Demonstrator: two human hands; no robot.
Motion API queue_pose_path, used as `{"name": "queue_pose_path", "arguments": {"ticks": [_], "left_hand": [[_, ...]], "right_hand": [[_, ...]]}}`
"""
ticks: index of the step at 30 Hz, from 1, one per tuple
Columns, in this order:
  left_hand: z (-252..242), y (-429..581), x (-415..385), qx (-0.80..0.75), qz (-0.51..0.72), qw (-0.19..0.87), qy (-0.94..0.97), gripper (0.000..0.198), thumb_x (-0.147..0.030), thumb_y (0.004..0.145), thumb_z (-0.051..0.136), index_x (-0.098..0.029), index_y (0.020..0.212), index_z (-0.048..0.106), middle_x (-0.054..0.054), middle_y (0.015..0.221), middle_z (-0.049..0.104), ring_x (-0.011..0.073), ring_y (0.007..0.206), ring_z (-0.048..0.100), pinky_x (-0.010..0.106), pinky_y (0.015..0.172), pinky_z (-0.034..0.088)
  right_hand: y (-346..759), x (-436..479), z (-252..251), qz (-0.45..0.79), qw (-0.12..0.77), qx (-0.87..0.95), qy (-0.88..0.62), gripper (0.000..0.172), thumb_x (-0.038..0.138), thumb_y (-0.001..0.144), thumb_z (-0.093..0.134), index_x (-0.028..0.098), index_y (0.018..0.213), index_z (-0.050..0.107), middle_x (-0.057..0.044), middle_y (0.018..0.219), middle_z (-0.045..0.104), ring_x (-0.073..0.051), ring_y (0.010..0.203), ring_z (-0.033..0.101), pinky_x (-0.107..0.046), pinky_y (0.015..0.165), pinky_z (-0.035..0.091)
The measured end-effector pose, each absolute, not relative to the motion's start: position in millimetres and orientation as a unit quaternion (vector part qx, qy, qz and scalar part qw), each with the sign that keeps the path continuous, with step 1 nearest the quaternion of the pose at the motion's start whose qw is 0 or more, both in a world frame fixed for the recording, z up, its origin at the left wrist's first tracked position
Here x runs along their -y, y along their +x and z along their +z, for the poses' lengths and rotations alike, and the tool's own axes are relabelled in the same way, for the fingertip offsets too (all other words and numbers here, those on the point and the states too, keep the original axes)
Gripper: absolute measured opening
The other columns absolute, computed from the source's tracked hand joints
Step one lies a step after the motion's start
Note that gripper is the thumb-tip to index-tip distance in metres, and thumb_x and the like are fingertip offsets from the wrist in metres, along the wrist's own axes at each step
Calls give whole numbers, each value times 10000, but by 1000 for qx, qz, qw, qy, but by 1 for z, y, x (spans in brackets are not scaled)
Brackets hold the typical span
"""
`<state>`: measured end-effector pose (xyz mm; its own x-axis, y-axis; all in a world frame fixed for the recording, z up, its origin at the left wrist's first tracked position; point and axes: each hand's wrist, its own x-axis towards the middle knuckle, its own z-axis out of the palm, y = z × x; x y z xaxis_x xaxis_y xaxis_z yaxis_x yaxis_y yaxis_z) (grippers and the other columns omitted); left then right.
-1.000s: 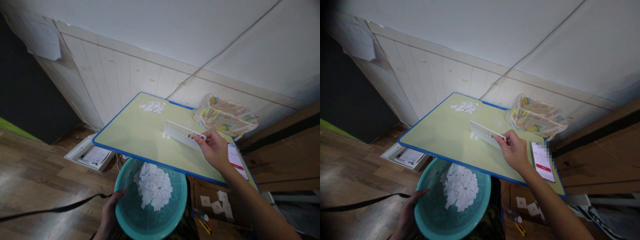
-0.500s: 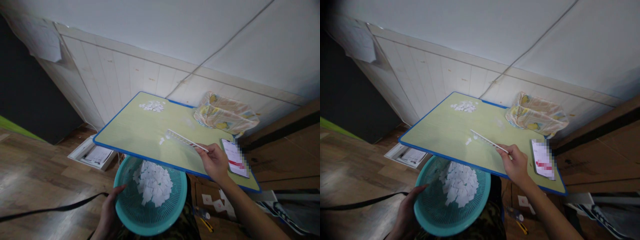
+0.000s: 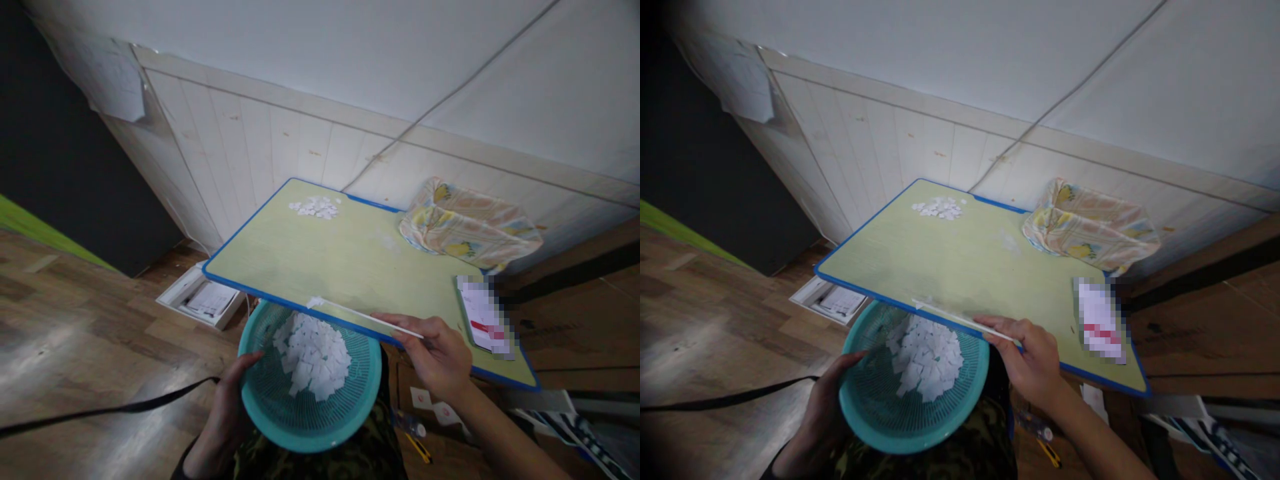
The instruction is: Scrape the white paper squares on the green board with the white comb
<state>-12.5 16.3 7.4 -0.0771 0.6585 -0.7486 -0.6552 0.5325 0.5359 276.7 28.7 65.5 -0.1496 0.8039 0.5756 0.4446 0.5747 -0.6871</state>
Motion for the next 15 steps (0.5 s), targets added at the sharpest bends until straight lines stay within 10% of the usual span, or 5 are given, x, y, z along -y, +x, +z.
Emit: {"name": "queue_pose_path", "arguments": {"ticks": [7, 15], "left_hand": [[11, -11, -17, -545, 478, 688, -19, 168, -168, 709, 679, -116, 852, 749, 115, 585, 757, 363, 686, 747, 482, 629, 620], [15, -11, -17, -533, 478, 698, -24, 49, -156, 704, 680, -134, 679, 717, 100, 550, 743, 297, 543, 719, 451, 611, 622]], "right_hand": [[281, -23, 61, 173, 521, 700, -458, 236, 34, 814, 626, 256, 887, 589, -4, 1004, 758, -218, 888, 736, -333, 721, 623], [279, -23, 60, 172, 507, 727, -430, 267, 12, 806, 616, 252, 911, 568, -12, 1045, 749, -245, 939, 724, -364, 725, 622]]}}
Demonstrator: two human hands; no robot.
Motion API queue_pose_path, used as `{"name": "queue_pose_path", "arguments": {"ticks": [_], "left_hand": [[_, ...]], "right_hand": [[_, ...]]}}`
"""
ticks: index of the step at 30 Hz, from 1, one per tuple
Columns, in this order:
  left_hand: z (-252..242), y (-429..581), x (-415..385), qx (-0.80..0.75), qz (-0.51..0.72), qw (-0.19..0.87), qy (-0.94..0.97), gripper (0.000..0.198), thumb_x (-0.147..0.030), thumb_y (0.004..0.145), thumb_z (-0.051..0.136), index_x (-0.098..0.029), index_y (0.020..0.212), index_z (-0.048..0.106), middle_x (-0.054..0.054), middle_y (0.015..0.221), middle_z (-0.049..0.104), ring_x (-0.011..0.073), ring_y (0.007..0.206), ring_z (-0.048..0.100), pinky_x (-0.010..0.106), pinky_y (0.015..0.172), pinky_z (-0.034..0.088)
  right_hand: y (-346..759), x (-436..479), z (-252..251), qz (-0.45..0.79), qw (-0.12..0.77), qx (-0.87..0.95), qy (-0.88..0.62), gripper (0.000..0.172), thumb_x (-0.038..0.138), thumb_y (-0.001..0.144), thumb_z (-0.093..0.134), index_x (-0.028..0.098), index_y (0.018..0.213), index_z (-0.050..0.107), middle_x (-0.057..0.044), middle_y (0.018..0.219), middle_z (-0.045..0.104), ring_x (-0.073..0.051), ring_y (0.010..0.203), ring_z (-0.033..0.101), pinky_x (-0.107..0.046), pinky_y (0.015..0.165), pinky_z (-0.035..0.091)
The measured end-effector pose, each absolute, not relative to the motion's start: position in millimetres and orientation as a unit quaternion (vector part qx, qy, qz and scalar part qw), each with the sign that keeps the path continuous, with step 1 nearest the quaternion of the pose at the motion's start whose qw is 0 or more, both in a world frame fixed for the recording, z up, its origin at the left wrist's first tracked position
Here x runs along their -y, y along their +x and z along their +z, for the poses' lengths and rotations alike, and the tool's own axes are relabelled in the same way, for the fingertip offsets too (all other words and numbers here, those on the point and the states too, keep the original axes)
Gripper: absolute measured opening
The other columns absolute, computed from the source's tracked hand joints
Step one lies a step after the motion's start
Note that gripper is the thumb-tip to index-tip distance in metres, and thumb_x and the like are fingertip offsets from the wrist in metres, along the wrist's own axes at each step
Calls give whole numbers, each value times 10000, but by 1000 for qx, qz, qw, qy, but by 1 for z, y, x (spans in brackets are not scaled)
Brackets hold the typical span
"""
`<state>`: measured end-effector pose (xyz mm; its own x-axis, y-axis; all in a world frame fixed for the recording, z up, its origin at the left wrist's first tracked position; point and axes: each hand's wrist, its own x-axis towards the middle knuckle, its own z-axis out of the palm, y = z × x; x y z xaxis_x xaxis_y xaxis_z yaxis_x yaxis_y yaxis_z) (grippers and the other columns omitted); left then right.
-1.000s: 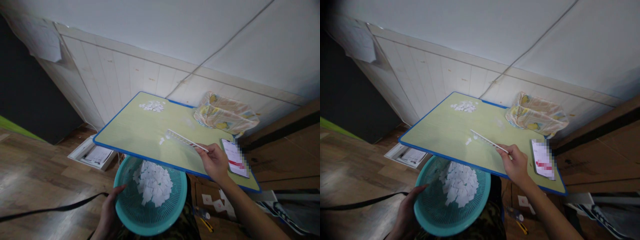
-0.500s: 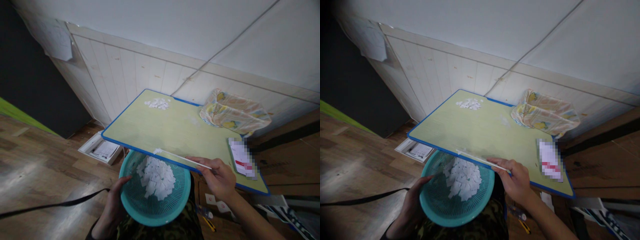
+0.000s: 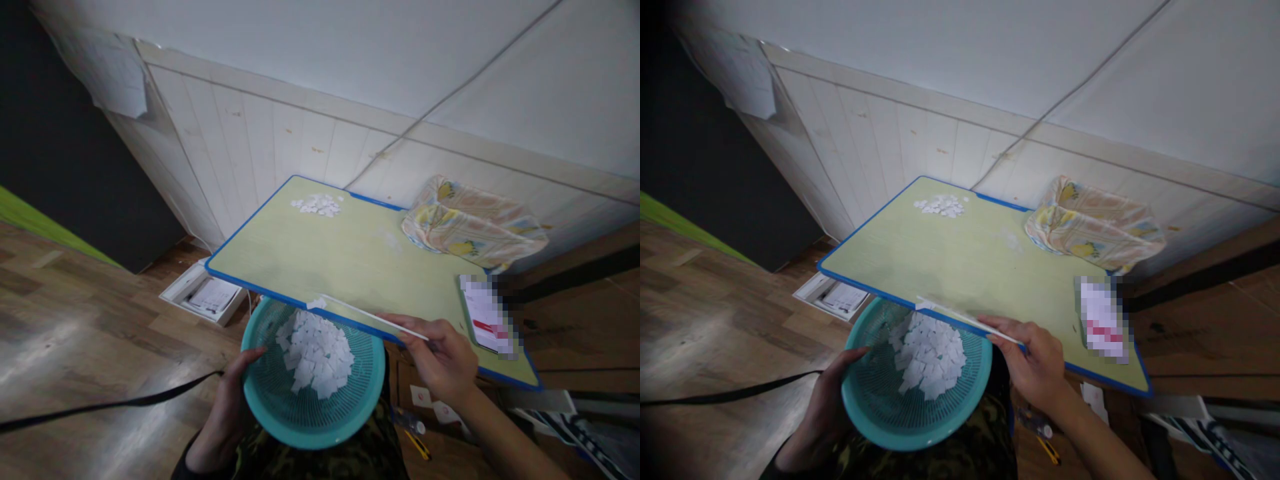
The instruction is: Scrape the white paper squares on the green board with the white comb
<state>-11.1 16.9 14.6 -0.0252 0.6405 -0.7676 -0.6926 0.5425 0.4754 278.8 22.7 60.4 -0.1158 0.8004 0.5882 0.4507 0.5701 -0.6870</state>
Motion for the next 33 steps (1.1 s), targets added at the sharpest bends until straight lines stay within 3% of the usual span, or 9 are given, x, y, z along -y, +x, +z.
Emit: {"name": "queue_pose_path", "arguments": {"ticks": [15, 20, 26, 29, 31, 33], "left_hand": [[7, -17, -15, -534, 480, 696, -12, 157, -186, 698, 703, -130, 832, 764, 116, 610, 764, 395, 794, 743, 487, 656, 619], [9, -16, -15, -531, 480, 698, -6, 84, -176, 693, 705, -127, 742, 751, 118, 614, 765, 374, 760, 747, 460, 647, 623], [9, -16, -15, -535, 476, 698, -10, 141, -174, 695, 691, -127, 807, 761, 108, 607, 765, 367, 701, 748, 465, 617, 622], [8, -15, -16, -545, 468, 696, -16, 236, -163, 683, 686, -122, 901, 765, 123, 636, 775, 381, 697, 746, 480, 595, 619], [6, -14, -16, -551, 461, 695, -7, 217, -160, 684, 687, -114, 881, 763, 133, 655, 779, 361, 651, 744, 465, 582, 620], [5, -13, -15, -557, 451, 698, 5, 154, -165, 697, 677, -109, 817, 756, 135, 657, 780, 332, 598, 735, 450, 579, 622]], "right_hand": [[276, -11, 67, 214, 515, 716, -421, 274, 18, 804, 610, 253, 941, 579, -30, 1039, 750, -259, 912, 729, -381, 718, 633], [275, -16, 64, 129, 540, 696, -455, 269, 48, 791, 646, 268, 919, 559, -13, 997, 757, -250, 867, 738, -359, 696, 631], [270, -28, 59, -5, 461, 751, -472, 240, 104, 813, 653, 267, 974, 581, -2, 964, 761, -214, 788, 746, -287, 614, 614], [267, -37, 57, -31, 430, 786, -443, 366, 117, 823, 639, 252, 1157, 570, -34, 1020, 754, -207, 835, 743, -297, 681, 628], [263, -47, 57, -36, 390, 824, -410, 507, 117, 828, 619, 223, 1309, 500, -67, 1126, 724, -205, 952, 722, -316, 789, 625], [255, -61, 60, -48, 336, 866, -366, 537, 106, 852, 562, 188, 1373, 460, -99, 1222, 679, -199, 1077, 676, -330, 900, 595]]}}
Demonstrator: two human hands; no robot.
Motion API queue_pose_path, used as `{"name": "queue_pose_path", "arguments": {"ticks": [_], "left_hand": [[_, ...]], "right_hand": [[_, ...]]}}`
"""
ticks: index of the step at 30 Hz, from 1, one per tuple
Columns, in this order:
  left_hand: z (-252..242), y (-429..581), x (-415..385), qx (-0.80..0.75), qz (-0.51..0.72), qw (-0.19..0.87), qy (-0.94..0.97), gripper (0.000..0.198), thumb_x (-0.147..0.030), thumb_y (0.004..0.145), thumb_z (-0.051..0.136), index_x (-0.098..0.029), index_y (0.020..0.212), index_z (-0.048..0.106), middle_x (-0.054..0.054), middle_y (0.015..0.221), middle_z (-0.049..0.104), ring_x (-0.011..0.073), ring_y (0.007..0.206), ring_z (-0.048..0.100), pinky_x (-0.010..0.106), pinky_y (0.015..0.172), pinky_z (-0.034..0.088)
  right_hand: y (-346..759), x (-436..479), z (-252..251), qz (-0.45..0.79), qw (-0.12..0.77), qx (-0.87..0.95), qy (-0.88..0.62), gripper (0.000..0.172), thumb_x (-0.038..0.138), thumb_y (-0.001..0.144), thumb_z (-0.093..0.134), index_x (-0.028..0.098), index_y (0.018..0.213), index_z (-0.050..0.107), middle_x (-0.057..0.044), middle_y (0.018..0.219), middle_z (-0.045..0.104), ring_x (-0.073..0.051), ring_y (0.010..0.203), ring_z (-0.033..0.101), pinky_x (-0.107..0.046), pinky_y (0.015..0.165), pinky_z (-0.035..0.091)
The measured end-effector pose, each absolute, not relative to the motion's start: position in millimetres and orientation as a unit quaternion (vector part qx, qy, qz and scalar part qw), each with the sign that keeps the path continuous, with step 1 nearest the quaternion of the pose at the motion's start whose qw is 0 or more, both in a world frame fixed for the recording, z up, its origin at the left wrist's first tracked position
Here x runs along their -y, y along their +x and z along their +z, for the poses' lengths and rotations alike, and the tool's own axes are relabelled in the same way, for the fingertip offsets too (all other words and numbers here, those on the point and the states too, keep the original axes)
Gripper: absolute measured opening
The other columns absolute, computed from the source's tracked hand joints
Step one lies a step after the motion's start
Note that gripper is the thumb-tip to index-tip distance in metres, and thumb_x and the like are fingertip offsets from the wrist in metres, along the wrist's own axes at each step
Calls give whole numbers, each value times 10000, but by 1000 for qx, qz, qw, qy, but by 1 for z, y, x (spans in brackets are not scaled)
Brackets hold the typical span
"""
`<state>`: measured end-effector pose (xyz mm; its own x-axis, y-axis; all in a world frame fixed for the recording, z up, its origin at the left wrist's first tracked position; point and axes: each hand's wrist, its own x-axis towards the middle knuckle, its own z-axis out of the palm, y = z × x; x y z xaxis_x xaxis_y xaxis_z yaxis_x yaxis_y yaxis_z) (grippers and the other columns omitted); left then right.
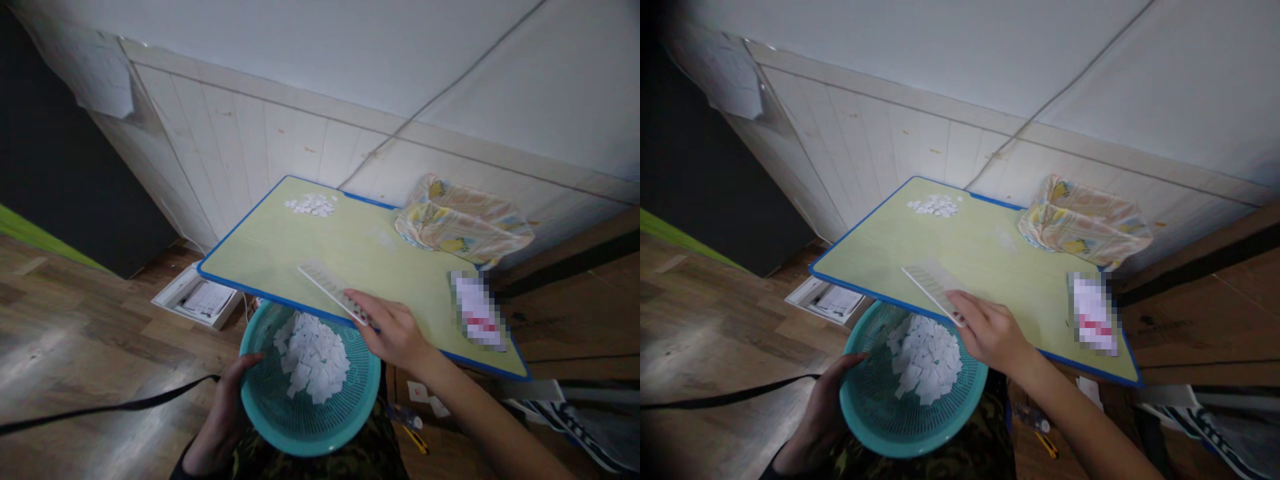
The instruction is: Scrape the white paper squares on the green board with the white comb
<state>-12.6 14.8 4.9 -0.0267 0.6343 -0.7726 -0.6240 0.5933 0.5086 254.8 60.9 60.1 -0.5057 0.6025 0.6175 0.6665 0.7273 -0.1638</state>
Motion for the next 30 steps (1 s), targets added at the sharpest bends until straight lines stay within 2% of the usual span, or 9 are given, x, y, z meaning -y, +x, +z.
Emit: {"name": "queue_pose_path", "arguments": {"ticks": [2, 4, 10, 14, 17, 24, 26, 28, 30], "left_hand": [[4, -11, -14, -558, 443, 701, 16, 113, -166, 711, 665, -106, 766, 743, 136, 660, 780, 316, 576, 730, 444, 590, 623], [4, -10, -13, -558, 439, 704, 22, 115, -157, 721, 656, -95, 773, 737, 141, 667, 782, 318, 584, 733, 448, 608, 623], [4, -7, -14, -580, 424, 695, 1, 239, -127, 730, 637, -42, 931, 733, 140, 615, 770, 370, 674, 749, 478, 643, 624], [3, -7, -14, -568, 431, 701, 4, 304, -116, 697, 666, -60, 987, 736, 137, 644, 783, 391, 780, 751, 462, 660, 629], [3, -6, -14, -559, 423, 713, 2, 362, -123, 688, 682, -68, 1043, 728, 122, 645, 787, 394, 792, 751, 466, 663, 630], [5, -2, -12, -574, 408, 709, 30, 484, -139, 681, 703, -31, 1153, 680, 159, 791, 807, 407, 834, 744, 499, 754, 612], [5, -2, -12, -583, 399, 707, 38, 538, -104, 660, 695, -39, 1193, 665, 157, 826, 809, 412, 850, 740, 515, 791, 598], [5, -2, -11, -587, 398, 704, 36, 585, -102, 665, 687, -67, 1247, 640, 138, 843, 812, 407, 876, 737, 522, 823, 585], [5, -1, -11, -586, 395, 707, 25, 608, -140, 684, 693, -87, 1285, 618, 124, 845, 815, 402, 906, 731, 521, 841, 578]], "right_hand": [[243, -75, 65, -79, 288, 894, -334, 475, 90, 877, 499, 149, 1348, 494, -129, 1258, 654, -206, 1157, 631, -342, 968, 560], [231, -88, 69, -112, 250, 899, -342, 416, 89, 894, 462, 110, 1302, 535, -154, 1237, 659, -218, 1152, 633, -346, 979, 552], [231, -109, 66, -139, 175, 889, -399, 386, 87, 917, 432, 81, 1282, 556, -179, 1248, 644, -237, 1173, 615, -366, 1010, 524], [265, -111, 59, -118, 198, 860, -456, 426, 78, 903, 447, 126, 1315, 544, -152, 1278, 636, -234, 1153, 631, -383, 986, 537], [293, -114, 59, -89, 257, 822, -501, 418, 119, 912, 466, 175, 1316, 557, -113, 1264, 652, -215, 1100, 663, -362, 959, 549], [306, -131, 75, -70, 407, 715, -564, 310, 273, 941, 502, 168, 1177, 675, -76, 1058, 745, -202, 841, 736, -302, 765, 587], [292, -135, 77, -57, 418, 725, -545, 313, 267, 951, 488, 167, 1187, 667, -68, 1071, 742, -188, 871, 732, -283, 787, 581], [271, -139, 75, -46, 404, 767, -497, 322, 241, 961, 460, 180, 1221, 640, -61, 1163, 710, -173, 982, 707, -277, 878, 559], [248, -144, 71, -44, 337, 826, -449, 360, 192, 962, 426, 185, 1284, 587, -62, 1259, 661, -166, 1092, 662, -290, 952, 531]]}}
